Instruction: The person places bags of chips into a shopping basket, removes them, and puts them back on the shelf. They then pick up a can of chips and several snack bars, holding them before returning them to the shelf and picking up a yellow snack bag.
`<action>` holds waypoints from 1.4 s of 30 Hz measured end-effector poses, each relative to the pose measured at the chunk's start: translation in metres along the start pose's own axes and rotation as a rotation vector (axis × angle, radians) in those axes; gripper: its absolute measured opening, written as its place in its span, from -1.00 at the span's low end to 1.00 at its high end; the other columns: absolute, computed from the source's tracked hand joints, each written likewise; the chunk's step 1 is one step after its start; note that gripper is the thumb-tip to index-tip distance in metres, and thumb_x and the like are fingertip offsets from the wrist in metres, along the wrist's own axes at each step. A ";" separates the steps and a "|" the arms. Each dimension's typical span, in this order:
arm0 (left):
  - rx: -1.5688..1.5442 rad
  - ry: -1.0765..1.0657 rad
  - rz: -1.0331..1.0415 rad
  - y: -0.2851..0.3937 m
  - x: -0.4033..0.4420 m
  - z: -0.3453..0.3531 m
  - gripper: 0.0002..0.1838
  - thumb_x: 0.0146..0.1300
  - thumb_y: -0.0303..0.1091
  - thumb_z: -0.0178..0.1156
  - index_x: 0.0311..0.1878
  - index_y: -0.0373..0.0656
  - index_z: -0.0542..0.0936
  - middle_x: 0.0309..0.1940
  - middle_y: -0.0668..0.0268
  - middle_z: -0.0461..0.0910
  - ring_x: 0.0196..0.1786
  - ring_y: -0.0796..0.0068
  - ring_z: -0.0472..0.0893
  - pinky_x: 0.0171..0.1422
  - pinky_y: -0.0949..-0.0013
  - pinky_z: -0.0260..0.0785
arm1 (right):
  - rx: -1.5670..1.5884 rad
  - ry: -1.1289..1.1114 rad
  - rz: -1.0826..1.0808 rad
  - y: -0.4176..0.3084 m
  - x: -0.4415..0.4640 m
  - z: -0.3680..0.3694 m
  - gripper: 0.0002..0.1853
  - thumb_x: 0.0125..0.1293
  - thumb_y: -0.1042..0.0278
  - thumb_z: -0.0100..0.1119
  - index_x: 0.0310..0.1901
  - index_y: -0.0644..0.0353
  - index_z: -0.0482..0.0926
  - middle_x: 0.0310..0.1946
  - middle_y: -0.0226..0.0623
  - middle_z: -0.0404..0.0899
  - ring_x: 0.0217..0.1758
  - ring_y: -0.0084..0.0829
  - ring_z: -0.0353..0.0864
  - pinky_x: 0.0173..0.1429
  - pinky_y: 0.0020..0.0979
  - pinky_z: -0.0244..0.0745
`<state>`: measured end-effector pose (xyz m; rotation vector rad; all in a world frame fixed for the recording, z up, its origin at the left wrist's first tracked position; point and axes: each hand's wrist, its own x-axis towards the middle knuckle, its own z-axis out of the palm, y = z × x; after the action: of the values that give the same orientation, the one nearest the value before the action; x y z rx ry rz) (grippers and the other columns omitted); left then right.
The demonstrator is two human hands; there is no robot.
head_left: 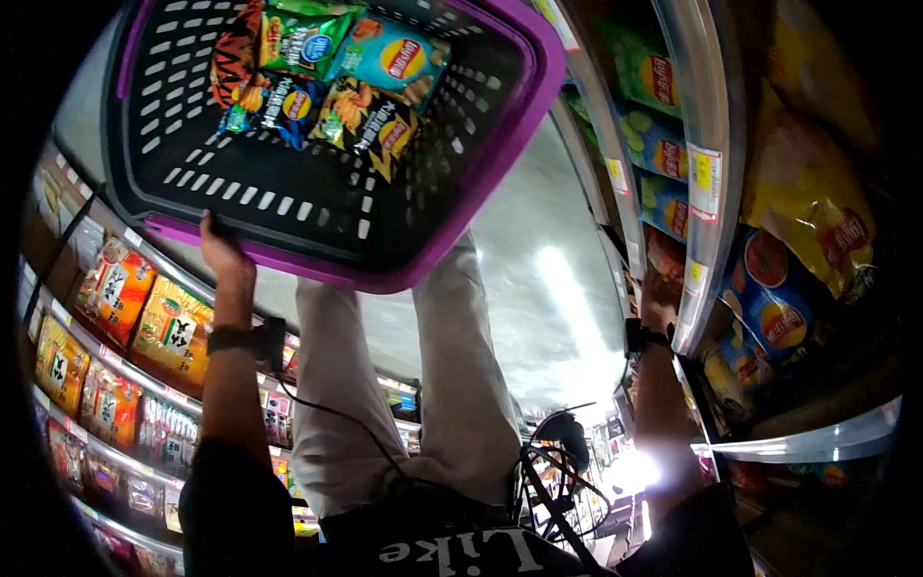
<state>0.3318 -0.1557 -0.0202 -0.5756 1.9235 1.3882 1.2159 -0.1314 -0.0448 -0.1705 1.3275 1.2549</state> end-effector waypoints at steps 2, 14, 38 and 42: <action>0.013 0.068 0.057 -0.002 0.001 -0.001 -0.49 0.37 -0.11 0.18 0.23 -0.30 0.54 0.19 0.18 0.59 0.20 0.24 0.54 0.43 0.23 0.28 | -1.210 0.084 -0.660 0.063 0.013 -0.007 -0.67 0.39 0.29 0.10 0.15 0.10 0.58 0.11 -0.21 0.64 0.18 -0.06 0.60 0.31 -0.01 0.51; -0.101 0.190 0.084 -0.009 -0.018 0.007 -0.42 0.30 -0.17 0.33 0.23 -0.39 0.47 0.12 0.07 0.57 0.09 0.24 0.59 0.21 0.18 0.48 | -1.747 0.240 -0.861 0.434 0.117 -0.129 -0.83 0.41 0.27 0.04 -0.20 0.16 0.55 -0.64 -0.52 0.32 -0.60 -0.57 0.23 -0.46 -0.44 0.16; 0.385 0.030 0.400 0.098 -0.013 0.027 -0.07 0.28 -0.37 0.34 0.56 -0.22 -0.04 0.50 0.05 0.07 0.48 0.08 0.18 0.56 0.06 0.00 | -2.691 -0.269 -0.292 0.770 0.326 -0.373 -0.52 0.37 0.33 0.27 0.25 0.31 0.43 0.07 -0.14 0.63 0.11 -0.28 0.63 0.13 -0.31 0.50; 0.597 -0.335 0.946 0.185 -0.020 0.058 0.01 0.11 -0.45 0.41 0.54 -0.31 0.00 0.51 0.02 0.10 0.54 0.05 0.13 0.63 0.06 -0.15 | -2.773 -0.724 -0.076 0.766 0.256 -0.279 -0.58 0.25 0.40 0.44 0.08 0.38 0.56 -0.25 -0.41 0.52 -0.15 -0.69 0.47 -0.10 -0.58 0.39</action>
<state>0.2326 -0.0406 0.1018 0.9003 2.2391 1.1721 0.4080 0.1228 0.0731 -1.3401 -1.6921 1.7817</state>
